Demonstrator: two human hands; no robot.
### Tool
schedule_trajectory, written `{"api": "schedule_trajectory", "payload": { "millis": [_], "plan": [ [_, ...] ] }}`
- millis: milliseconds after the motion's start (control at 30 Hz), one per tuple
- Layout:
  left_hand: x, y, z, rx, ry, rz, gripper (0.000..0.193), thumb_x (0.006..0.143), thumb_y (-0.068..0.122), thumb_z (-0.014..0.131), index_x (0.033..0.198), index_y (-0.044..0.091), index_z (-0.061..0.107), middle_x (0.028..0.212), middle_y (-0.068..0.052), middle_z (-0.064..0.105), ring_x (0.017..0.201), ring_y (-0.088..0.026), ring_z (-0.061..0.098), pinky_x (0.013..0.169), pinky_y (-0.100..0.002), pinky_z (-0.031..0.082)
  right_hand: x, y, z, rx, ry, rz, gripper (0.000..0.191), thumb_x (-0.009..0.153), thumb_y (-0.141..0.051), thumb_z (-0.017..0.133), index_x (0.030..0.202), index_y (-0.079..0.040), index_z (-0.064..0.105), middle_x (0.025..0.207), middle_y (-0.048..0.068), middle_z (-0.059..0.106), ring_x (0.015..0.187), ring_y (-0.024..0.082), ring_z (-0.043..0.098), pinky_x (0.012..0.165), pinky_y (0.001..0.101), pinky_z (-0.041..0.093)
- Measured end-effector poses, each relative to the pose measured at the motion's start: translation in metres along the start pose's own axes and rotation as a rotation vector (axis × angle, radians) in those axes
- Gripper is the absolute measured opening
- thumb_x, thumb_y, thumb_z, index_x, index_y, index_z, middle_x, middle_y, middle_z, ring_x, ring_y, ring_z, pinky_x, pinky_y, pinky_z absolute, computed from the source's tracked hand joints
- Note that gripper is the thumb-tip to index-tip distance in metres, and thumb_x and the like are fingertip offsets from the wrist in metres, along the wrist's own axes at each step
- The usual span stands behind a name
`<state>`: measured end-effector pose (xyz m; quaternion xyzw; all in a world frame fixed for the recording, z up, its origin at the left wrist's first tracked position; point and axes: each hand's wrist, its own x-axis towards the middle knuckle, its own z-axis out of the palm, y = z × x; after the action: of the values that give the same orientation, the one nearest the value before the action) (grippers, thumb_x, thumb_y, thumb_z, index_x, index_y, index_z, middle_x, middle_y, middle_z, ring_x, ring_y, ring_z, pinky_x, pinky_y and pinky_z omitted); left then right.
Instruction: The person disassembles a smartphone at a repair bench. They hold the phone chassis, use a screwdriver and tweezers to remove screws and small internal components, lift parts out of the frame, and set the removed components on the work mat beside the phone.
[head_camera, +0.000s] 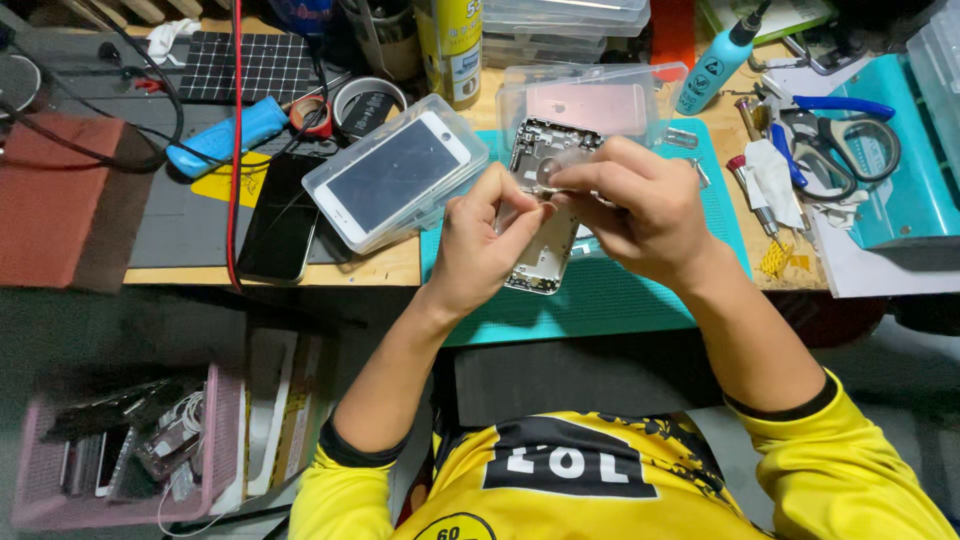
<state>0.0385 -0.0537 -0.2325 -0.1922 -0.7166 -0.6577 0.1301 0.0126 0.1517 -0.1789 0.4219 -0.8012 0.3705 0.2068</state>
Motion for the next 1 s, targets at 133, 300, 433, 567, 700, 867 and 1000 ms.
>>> {"api": "schedule_trajectory", "payload": {
  "millis": [133, 300, 433, 567, 700, 867, 1000],
  "plan": [
    [-0.0020, 0.0014, -0.0026, 0.004, 0.003, -0.013, 0.014, 0.097, 0.002, 0.072, 0.095, 0.001, 0.058, 0.084, -0.002, 0.066, 0.080, -0.004, 0.059, 0.071, -0.023, 0.051, 0.0012, 0.0016, 0.0025, 0.069, 0.005, -0.007, 0.024, 0.089, -0.004, 0.085, 0.109, -0.006, 0.074, 0.096, 0.007, 0.064, 0.078, 0.016, 0.064, 0.066, 0.0284, 0.049],
    [-0.0002, 0.0008, -0.0040, -0.001, 0.007, 0.046, 0.013, 0.098, 0.000, 0.070, 0.096, 0.001, 0.057, 0.087, -0.002, 0.066, 0.084, -0.006, 0.063, 0.076, -0.024, 0.053, 0.0018, 0.0017, 0.0043, -0.005, -0.002, 0.010, 0.024, 0.089, -0.002, 0.084, 0.111, -0.004, 0.074, 0.097, 0.008, 0.065, 0.073, 0.015, 0.063, 0.063, 0.0286, 0.048],
    [-0.0014, 0.0011, -0.0040, -0.006, 0.007, 0.033, 0.013, 0.097, 0.000, 0.071, 0.096, 0.001, 0.058, 0.086, -0.003, 0.065, 0.083, -0.006, 0.060, 0.075, -0.024, 0.052, 0.0033, 0.0025, 0.0043, 0.107, 0.001, -0.057, 0.026, 0.092, -0.003, 0.082, 0.116, -0.006, 0.072, 0.101, 0.006, 0.064, 0.082, 0.017, 0.068, 0.069, 0.0263, 0.054],
    [0.0008, 0.0023, -0.0033, 0.001, 0.012, 0.032, 0.013, 0.097, 0.000, 0.070, 0.096, 0.001, 0.058, 0.084, -0.003, 0.066, 0.082, -0.006, 0.063, 0.074, -0.024, 0.053, 0.0030, -0.0007, 0.0059, -0.003, 0.024, 0.022, 0.022, 0.092, -0.002, 0.084, 0.111, -0.005, 0.075, 0.095, 0.007, 0.067, 0.074, 0.016, 0.064, 0.063, 0.0280, 0.049],
    [-0.0012, 0.0053, -0.0055, 0.068, 0.023, 0.028, 0.015, 0.095, 0.001, 0.073, 0.094, 0.001, 0.058, 0.079, -0.003, 0.064, 0.076, -0.006, 0.058, 0.069, -0.025, 0.049, 0.0054, -0.0014, 0.0025, 0.082, 0.001, -0.046, 0.027, 0.090, -0.006, 0.085, 0.113, -0.004, 0.072, 0.102, 0.009, 0.067, 0.082, 0.019, 0.067, 0.071, 0.0285, 0.052],
    [-0.0002, 0.0050, -0.0063, 0.060, 0.007, -0.005, 0.014, 0.096, 0.003, 0.072, 0.095, 0.002, 0.058, 0.079, -0.002, 0.066, 0.075, -0.005, 0.061, 0.067, -0.025, 0.050, 0.0077, -0.0041, 0.0046, 0.029, 0.019, 0.002, 0.023, 0.091, -0.006, 0.088, 0.108, -0.004, 0.073, 0.095, 0.008, 0.068, 0.072, 0.016, 0.064, 0.063, 0.0278, 0.049],
    [-0.0003, 0.0029, -0.0044, 0.047, 0.016, 0.029, 0.014, 0.095, 0.001, 0.072, 0.095, 0.002, 0.058, 0.080, -0.004, 0.065, 0.077, -0.006, 0.059, 0.069, -0.025, 0.049, 0.0074, -0.0041, 0.0005, 0.095, 0.005, -0.045, 0.026, 0.089, -0.004, 0.082, 0.112, -0.003, 0.071, 0.100, 0.010, 0.067, 0.080, 0.018, 0.068, 0.068, 0.0276, 0.054]
  ]
}}
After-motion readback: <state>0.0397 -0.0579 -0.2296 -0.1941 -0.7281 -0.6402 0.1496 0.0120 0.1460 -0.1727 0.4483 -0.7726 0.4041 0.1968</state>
